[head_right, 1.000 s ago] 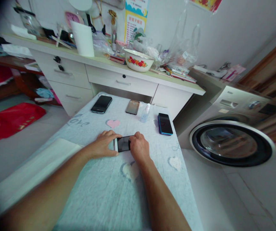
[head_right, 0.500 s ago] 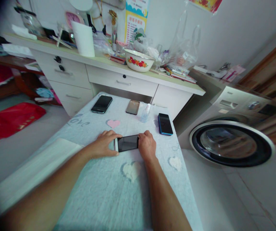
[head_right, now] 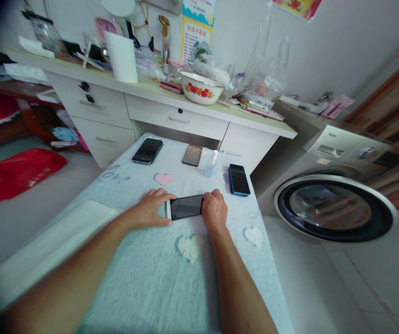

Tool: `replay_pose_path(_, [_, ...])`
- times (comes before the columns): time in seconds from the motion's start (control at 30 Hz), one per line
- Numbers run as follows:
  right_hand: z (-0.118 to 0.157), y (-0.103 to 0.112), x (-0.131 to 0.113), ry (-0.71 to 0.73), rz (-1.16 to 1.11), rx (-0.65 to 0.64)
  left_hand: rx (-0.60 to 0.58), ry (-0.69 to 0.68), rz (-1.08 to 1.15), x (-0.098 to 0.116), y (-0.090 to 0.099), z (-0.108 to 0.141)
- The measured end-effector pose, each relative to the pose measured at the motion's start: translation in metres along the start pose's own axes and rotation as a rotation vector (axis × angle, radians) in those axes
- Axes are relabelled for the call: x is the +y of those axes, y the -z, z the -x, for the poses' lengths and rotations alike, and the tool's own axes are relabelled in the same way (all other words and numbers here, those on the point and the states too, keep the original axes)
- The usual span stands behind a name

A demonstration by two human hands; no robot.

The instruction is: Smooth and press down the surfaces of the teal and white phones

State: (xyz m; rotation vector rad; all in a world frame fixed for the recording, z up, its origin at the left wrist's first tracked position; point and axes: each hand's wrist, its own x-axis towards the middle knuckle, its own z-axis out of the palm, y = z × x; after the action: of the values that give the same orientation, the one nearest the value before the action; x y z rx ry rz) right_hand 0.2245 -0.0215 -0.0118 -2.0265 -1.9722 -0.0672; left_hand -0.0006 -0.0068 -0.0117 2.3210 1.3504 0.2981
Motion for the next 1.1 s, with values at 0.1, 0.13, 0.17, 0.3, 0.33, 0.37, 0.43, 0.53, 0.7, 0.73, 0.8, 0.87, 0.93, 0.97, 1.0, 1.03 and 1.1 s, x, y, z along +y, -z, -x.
replay_pose_path(0.1, [0.001, 0.001, -0.004, 0.025, 0.008, -0.013, 0.006, -0.001, -0.001, 0.000, 0.000, 0.000])
replay_pose_path(0.13, [0.001, 0.002, -0.005, 0.033, 0.009, -0.017, 0.007, 0.001, -0.001, 0.000, 0.000, 0.000])
replay_pose_path(0.17, [0.001, 0.002, -0.006, 0.040, 0.007, -0.020, 0.007, 0.002, -0.001, 0.000, 0.000, 0.000])
replay_pose_path(0.3, [0.002, 0.002, -0.011, 0.086, -0.019, -0.041, 0.005, 0.005, -0.004, 0.001, 0.000, 0.000])
replay_pose_path(0.33, [0.003, 0.001, -0.013, 0.105, -0.029, -0.047, 0.004, 0.007, -0.006, 0.001, 0.000, 0.000])
replay_pose_path(0.37, [0.003, 0.001, -0.014, 0.128, -0.039, -0.054, 0.001, 0.010, -0.007, 0.002, 0.000, 0.000])
replay_pose_path(0.43, [0.005, 0.001, -0.016, 0.175, -0.061, -0.067, -0.002, 0.011, -0.008, 0.002, 0.001, 0.001])
replay_pose_path(0.53, [0.006, 0.001, -0.020, 0.233, -0.091, -0.090, 0.002, 0.004, -0.006, 0.001, 0.000, 0.001])
replay_pose_path(0.7, [0.005, 0.001, -0.021, 0.237, -0.092, -0.097, 0.006, -0.003, 0.000, 0.000, -0.001, 0.001])
replay_pose_path(0.73, [0.005, 0.001, -0.021, 0.223, -0.085, -0.098, 0.001, 0.000, 0.000, 0.000, -0.001, 0.001])
replay_pose_path(0.8, [0.003, 0.001, -0.020, 0.190, -0.069, -0.100, -0.009, 0.010, -0.003, 0.001, 0.000, 0.001])
replay_pose_path(0.87, [0.002, 0.001, -0.018, 0.163, -0.054, -0.095, -0.010, 0.014, -0.008, 0.001, 0.000, 0.000])
replay_pose_path(0.93, [0.002, 0.001, -0.016, 0.146, -0.044, -0.083, -0.008, 0.014, -0.009, 0.001, 0.000, 0.000])
replay_pose_path(0.97, [0.001, 0.001, -0.014, 0.140, -0.041, -0.078, -0.009, 0.013, -0.008, 0.001, 0.000, 0.000])
replay_pose_path(1.0, [0.001, 0.002, -0.013, 0.133, -0.038, -0.075, -0.008, 0.012, -0.006, 0.001, 0.000, 0.000])
replay_pose_path(1.03, [0.001, 0.002, -0.013, 0.126, -0.036, -0.075, -0.007, 0.009, -0.005, 0.000, 0.000, 0.000])
replay_pose_path(1.1, [0.001, 0.003, -0.012, 0.111, -0.031, -0.083, -0.005, 0.004, -0.001, 0.000, -0.001, 0.001])
